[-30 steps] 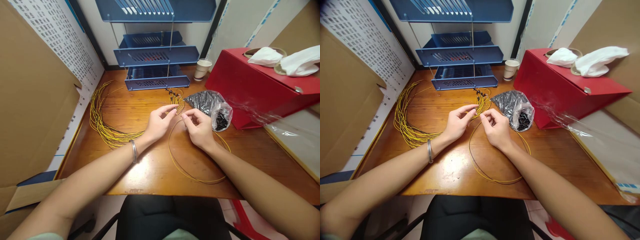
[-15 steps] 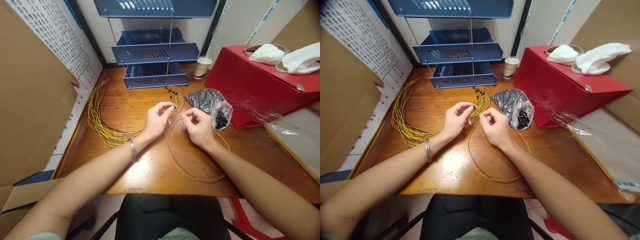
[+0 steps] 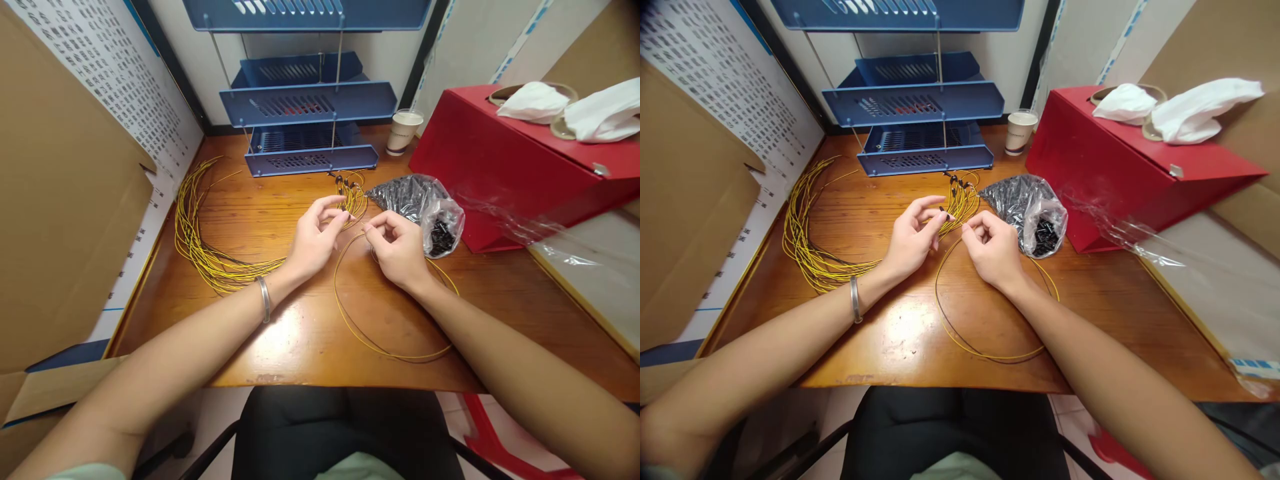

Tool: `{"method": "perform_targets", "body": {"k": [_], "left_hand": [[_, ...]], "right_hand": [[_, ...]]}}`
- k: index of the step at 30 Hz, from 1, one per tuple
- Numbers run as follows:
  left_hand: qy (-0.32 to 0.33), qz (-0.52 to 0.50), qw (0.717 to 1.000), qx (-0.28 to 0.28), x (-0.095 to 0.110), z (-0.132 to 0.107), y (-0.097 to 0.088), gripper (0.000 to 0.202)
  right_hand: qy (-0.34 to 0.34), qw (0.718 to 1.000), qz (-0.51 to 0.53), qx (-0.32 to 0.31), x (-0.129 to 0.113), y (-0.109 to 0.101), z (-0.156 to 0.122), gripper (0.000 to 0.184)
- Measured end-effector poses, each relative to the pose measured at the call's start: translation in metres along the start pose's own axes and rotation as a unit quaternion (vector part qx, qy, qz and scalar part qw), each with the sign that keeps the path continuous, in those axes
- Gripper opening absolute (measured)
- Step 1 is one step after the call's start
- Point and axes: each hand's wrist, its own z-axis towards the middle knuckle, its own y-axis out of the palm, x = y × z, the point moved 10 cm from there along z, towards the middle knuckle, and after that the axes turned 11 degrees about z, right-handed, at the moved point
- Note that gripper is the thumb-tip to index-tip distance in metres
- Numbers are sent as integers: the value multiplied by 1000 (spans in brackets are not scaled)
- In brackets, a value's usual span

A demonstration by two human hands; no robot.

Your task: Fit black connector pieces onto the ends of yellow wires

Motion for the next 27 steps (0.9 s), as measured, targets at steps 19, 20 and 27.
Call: {"method": "perform_targets", "body": {"k": [19,20,27], "left_hand": [[-15,-18,1000,11,6,1,-3,24],[-14,-18,1000,12,6,1,-3,24],[-6,-6,1000,12,7,1,-3,25]], "right_hand": [[-17,999,-7,-33,-6,7,-4,16],[-16,999,-7,-33,-6,7,-4,16],[-17,999,-8,-35,-7,8,-4,15]]}}
